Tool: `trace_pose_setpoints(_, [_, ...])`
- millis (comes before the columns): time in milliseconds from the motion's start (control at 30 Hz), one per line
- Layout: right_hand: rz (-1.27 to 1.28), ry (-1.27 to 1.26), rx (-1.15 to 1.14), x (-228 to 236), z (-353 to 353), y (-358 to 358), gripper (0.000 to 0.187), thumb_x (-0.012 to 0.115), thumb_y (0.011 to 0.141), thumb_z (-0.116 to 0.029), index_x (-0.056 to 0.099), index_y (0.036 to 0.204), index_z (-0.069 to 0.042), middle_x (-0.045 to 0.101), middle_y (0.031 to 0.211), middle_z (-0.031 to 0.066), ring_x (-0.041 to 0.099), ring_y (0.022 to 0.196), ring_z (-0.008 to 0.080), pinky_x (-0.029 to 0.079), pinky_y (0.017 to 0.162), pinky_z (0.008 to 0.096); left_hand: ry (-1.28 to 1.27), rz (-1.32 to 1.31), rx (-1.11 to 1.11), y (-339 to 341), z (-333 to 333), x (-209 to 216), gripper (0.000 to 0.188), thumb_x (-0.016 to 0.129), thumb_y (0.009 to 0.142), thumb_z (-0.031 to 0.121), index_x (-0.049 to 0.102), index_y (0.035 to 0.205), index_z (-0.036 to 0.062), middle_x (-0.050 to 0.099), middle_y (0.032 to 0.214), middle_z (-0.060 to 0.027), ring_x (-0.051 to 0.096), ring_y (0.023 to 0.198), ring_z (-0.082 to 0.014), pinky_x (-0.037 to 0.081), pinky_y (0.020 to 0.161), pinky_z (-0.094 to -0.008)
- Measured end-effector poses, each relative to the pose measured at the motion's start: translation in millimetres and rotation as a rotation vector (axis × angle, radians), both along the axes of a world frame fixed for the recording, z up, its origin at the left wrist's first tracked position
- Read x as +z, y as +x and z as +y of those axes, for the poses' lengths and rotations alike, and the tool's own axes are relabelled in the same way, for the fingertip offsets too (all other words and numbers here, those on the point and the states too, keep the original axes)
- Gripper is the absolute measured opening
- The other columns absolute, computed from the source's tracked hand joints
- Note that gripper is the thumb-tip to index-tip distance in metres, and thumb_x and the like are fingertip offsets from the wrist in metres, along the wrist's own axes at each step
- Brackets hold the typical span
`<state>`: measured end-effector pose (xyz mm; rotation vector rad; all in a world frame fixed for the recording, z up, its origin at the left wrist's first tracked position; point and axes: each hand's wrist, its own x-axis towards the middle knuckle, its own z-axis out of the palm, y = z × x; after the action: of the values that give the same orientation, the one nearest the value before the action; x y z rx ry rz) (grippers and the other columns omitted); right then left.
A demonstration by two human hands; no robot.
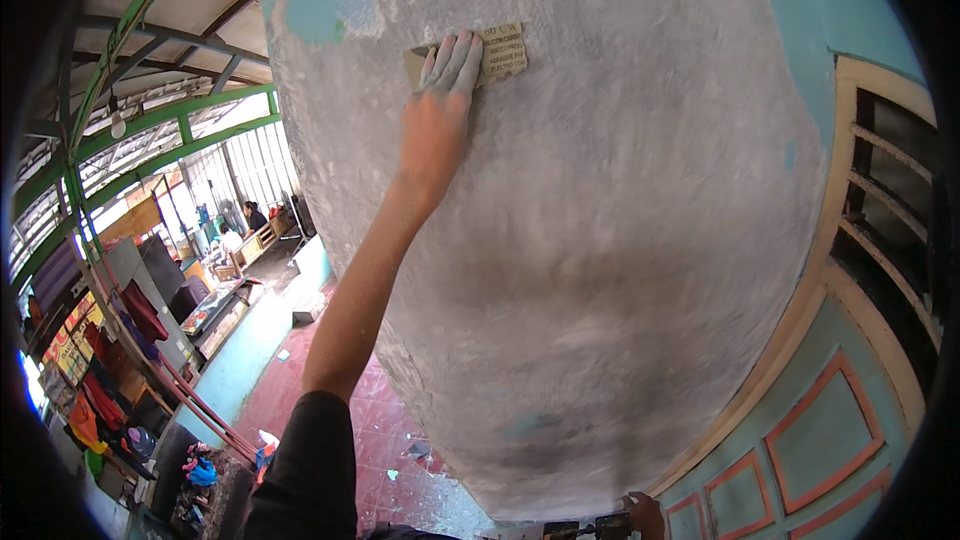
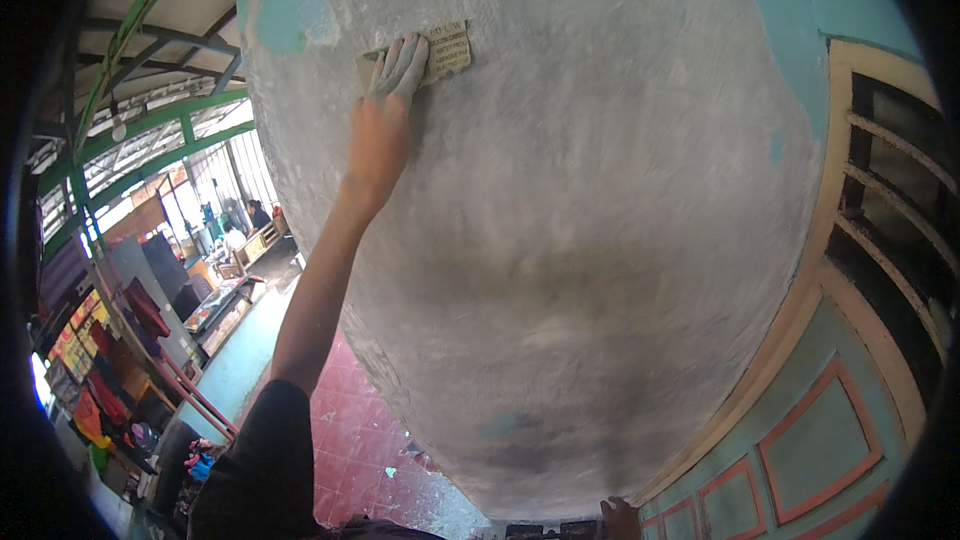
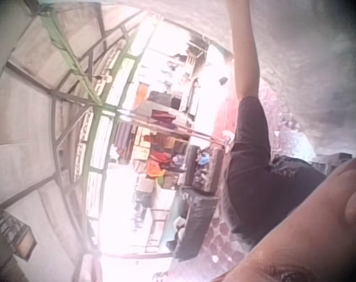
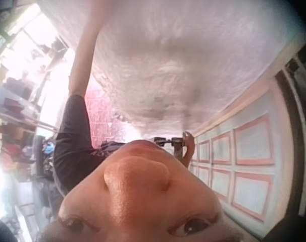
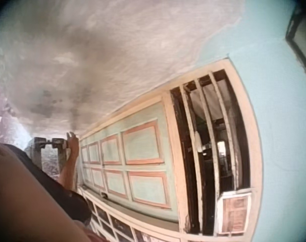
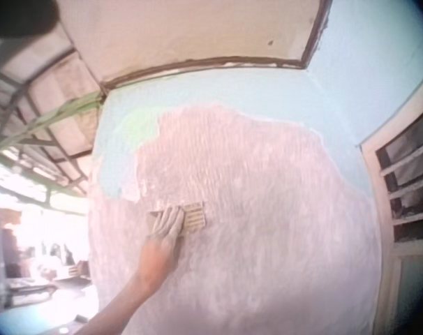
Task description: The person sands a large vertical wall surface using a sanding block held in the right hand. The person moves the block in repeated strokes across the wall, working from lower to higher areas while standing on a ladder. The wall surface appears to be covered with a light gray material, and the person continues sanding throughout the clip.
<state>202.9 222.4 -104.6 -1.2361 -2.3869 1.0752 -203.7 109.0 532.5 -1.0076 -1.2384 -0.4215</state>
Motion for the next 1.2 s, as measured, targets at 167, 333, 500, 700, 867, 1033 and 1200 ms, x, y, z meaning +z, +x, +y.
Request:
trace_pose_setpoints(167, [-0.094,-0.113,0.047,21,7,-7,0.049,0.06,0.091,-0.044,0.065,0.12,-0.005,0.068,0.109,0.0235,0.064,0.106,0.0401,0.05,0.094,0.0445,0.058,0.072,0.144,3,-16,52,0.056,0.053,0.085,-0.008,0.045,0.14,-0.0044,0.045,0.147,-0.0199,0.042,0.138,-0.0348,0.037,0.114,-0.0426])
trace_pose_setpoints(333, [-0.059,-0.041,0.026,13,6,-2,0.048,0.061,0.09,-0.042,0.067,0.117,-0.002,0.071,0.1,0.0215,0.067,0.099,0.0391,0.051,0.092,0.0436,0.001,0.07,0.144,-6,-6,10,0.053,0.052,0.086,-0.006,0.045,0.139,-0.0054,0.046,0.146,-0.0205,0.044,0.136,-0.0349,0.039,0.113,-0.0408])
trace_pose_setpoints(500, [-0.05,-0.107,0.031,24,4,-8,0.048,0.061,0.09,-0.04,0.067,0.115,0.0,0.072,0.095,0.0218,0.069,0.093,0.0385,0.051,0.091,0.0436,-0.028,0.03,0.154,12,-14,38,0.056,0.053,0.086,-0.007,0.044,0.141,-0.0053,0.045,0.147,-0.02,0.043,0.137,-0.0333,0.037,0.115,-0.0404])
trace_pose_setpoints(700, [-0.029,0.123,0.075,17,8,-8,0.044,0.06,0.092,-0.037,0.067,0.113,0.001,0.072,0.095,0.0223,0.071,0.092,0.036,0.053,0.087,0.044,-0.094,0.06,0.169,2,-9,-27,0.059,0.055,0.084,-0.01,0.043,0.142,-0.004,0.044,0.149,-0.0189,0.042,0.139,-0.0312,0.036,0.116,-0.0399])
trace_pose_setpoints(867, [-0.126,-0.093,0.044,22,-1,-6,0.045,0.057,0.093,-0.041,0.062,0.124,-0.008,0.065,0.118,0.0234,0.061,0.109,0.0398,0.049,0.097,0.0452,-0.104,0.088,0.099,-8,-13,8,0.069,0.054,0.082,-0.01,0.04,0.147,0.0059,0.038,0.153,-0.0159,0.039,0.139,-0.033,0.04,0.113,-0.0406])
trace_pose_setpoints(1033, [-0.175,0.013,0.216,-24,15,2,0.044,0.061,0.088,-0.033,0.062,0.124,-0.009,0.062,0.125,0.0183,0.061,0.11,0.0384,0.049,0.097,0.0427,0.044,0.205,-0.003,-18,-34,113,0.051,0.049,0.083,-0.008,0.05,0.133,-0.0078,0.05,0.139,-0.0237,0.044,0.133,-0.0391,0.037,0.111,-0.0446])
trace_pose_setpoints(1200, [-0.143,0.012,0.155,-25,11,2,0.04,0.06,0.09,-0.032,0.062,0.124,-0.01,0.062,0.125,0.0174,0.06,0.11,0.0383,0.049,0.096,0.0423,0.105,0.185,0.044,-15,-30,105,0.052,0.048,0.084,-0.006,0.047,0.136,-0.0075,0.049,0.139,-0.0251,0.045,0.131,-0.0402,0.039,0.108,-0.0458])
